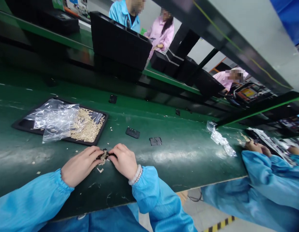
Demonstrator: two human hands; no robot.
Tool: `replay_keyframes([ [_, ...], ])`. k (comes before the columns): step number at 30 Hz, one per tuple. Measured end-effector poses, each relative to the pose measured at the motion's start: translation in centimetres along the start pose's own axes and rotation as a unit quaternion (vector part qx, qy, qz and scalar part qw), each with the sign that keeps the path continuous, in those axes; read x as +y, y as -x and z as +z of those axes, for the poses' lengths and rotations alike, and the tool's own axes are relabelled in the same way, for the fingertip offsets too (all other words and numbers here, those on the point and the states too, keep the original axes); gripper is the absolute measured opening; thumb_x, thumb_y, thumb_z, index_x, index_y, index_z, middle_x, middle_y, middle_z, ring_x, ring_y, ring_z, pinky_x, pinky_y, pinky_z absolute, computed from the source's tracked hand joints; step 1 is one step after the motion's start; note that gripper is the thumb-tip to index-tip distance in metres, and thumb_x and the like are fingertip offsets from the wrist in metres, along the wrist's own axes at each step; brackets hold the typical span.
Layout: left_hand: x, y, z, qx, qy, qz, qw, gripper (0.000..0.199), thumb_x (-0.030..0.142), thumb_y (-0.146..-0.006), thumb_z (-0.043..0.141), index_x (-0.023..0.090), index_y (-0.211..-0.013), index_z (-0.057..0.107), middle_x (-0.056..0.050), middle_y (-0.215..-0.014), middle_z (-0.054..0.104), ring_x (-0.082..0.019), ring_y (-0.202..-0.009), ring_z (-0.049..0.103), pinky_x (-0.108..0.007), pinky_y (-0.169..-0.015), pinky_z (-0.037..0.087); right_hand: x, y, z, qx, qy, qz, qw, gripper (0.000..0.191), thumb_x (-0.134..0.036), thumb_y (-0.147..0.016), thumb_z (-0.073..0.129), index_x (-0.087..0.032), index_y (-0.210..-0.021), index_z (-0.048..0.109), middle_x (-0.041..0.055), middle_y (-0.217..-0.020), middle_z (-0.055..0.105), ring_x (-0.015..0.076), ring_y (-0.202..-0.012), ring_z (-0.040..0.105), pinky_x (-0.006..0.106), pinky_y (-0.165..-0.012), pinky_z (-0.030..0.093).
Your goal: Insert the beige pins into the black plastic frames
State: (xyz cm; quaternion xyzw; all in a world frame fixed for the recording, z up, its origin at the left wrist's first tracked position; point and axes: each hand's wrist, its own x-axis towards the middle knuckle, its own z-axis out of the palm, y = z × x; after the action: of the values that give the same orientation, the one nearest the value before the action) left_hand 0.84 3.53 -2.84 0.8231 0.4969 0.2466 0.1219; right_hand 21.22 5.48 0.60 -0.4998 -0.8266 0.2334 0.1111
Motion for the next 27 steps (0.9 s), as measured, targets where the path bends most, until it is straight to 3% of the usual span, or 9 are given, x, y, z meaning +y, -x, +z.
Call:
replay_keyframes([
  [4, -0.2, 0.1, -0.5, 0.009, 0.009, -0.006, 1.0, 0.068, 0.066, -0.1, 0.025, 0.022, -0.103, 0.078, -0.012, -0.101, 0.078, -0.025, -0.089, 0.076, -0.033, -0.079, 0.061, 0.2, 0.0, -0.6, 0.01, -0.017, 0.009, 1.0, 0.012, -0.02, -0.095, 0.068, -0.025, -0.097, 0.078, 0.0029, -0.102, 0.075, 0.0196, -0.101, 0.07, 0.028, -0.087, 0.055],
  [9, 1.1, -0.1, -1.1, 0.037, 0.018, -0.022, 0.999, 0.059, 0.068, -0.097, 0.037, 0.024, -0.108, 0.075, -0.01, -0.106, 0.078, -0.025, -0.092, 0.075, -0.032, -0.081, 0.059, 0.1, 1.0, -0.7, 0.054, -0.051, 0.024, 0.997, 0.02, -0.017, -0.097, 0.062, -0.028, -0.102, 0.078, 0.0022, -0.104, 0.077, 0.0177, -0.099, 0.072, 0.027, -0.088, 0.054],
  [12, 2.1, -0.5, -0.9, 0.049, 0.033, -0.024, 0.998, 0.054, 0.061, -0.101, 0.036, 0.023, -0.106, 0.074, -0.008, -0.103, 0.079, -0.022, -0.093, 0.075, -0.029, -0.083, 0.058, -0.2, 1.5, -0.4, 0.092, -0.132, 0.034, 0.986, 0.02, -0.018, -0.096, 0.061, -0.027, -0.101, 0.079, 0.004, -0.101, 0.077, 0.0197, -0.096, 0.072, 0.03, -0.088, 0.053],
  [16, 2.3, -0.9, -0.2, 0.042, 0.045, -0.023, 0.998, 0.052, 0.052, -0.103, 0.033, 0.024, -0.091, 0.075, -0.005, -0.089, 0.08, -0.02, -0.084, 0.075, -0.027, -0.077, 0.057, -0.2, 1.4, 0.0, 0.09, -0.292, 0.072, 0.949, 0.015, -0.023, -0.091, 0.066, -0.025, -0.089, 0.081, 0.0051, -0.092, 0.077, 0.0219, -0.09, 0.07, 0.034, -0.087, 0.051],
  [21, 1.6, -0.9, 0.2, 0.021, 0.042, -0.032, 0.998, 0.045, 0.036, -0.099, 0.036, 0.025, -0.096, 0.08, -0.007, -0.093, 0.082, -0.023, -0.084, 0.074, -0.033, -0.079, 0.058, 0.7, 1.1, 0.4, 0.068, -0.391, 0.117, 0.91, 0.028, -0.042, -0.093, 0.062, -0.02, -0.086, 0.079, 0.0039, -0.077, 0.074, 0.0128, -0.053, 0.057, 0.027, -0.057, 0.049],
  [24, 1.4, -0.9, 0.2, 0.014, 0.049, -0.042, 0.998, 0.047, 0.029, -0.096, 0.034, 0.024, -0.104, 0.08, -0.009, -0.097, 0.082, -0.025, -0.086, 0.075, -0.036, -0.084, 0.058, 1.1, 1.2, 0.4, 0.057, -0.427, 0.129, 0.893, 0.041, -0.055, -0.091, 0.061, -0.018, -0.084, 0.077, 0.0026, -0.07, 0.071, 0.0098, -0.046, 0.05, 0.024, -0.048, 0.043],
  [27, 1.3, -1.0, 0.0, 0.014, 0.066, -0.07, 0.995, 0.041, 0.037, -0.094, 0.041, 0.024, -0.104, 0.079, -0.008, -0.097, 0.082, -0.025, -0.088, 0.075, -0.034, -0.082, 0.059, 1.2, 1.3, 0.5, 0.063, -0.432, 0.135, 0.89, 0.04, -0.052, -0.092, 0.059, -0.017, -0.087, 0.076, 0.0029, -0.074, 0.071, 0.0093, -0.047, 0.049, 0.023, -0.048, 0.043],
])
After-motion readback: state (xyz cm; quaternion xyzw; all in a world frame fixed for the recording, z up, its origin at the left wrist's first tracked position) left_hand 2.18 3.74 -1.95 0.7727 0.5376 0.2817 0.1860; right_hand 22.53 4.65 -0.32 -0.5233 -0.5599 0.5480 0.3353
